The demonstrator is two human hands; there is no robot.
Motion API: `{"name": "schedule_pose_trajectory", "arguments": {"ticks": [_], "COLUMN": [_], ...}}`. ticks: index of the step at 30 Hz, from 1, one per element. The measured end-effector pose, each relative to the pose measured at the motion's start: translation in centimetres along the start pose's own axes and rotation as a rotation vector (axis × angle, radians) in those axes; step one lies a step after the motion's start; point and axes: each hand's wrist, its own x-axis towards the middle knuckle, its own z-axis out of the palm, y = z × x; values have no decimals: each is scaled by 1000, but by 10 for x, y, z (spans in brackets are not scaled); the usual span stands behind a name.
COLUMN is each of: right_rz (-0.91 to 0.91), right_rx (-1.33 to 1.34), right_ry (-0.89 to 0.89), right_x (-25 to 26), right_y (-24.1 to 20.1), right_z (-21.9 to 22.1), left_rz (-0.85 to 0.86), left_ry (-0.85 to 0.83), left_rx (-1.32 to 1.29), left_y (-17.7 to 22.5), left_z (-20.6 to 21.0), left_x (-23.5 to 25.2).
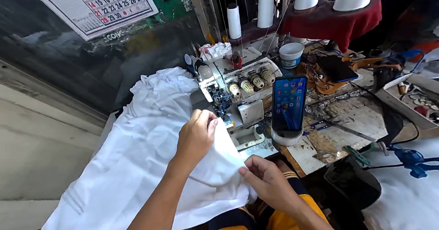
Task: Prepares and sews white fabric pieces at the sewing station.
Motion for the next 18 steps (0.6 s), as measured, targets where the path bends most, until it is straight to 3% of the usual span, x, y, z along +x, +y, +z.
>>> {"name": "schedule_pose_trajectory", "arguments": {"ticks": [18], "right_rz": [100], "right_rx": [24], "right_ry": [91], "right_x": [20], "right_y": [-20], "right_z": [-9], "left_rz": [-60], "left_ry": [-143], "left_rx": [14], "left_y": [-11], "left_z": [-14], "left_x": [23]}}
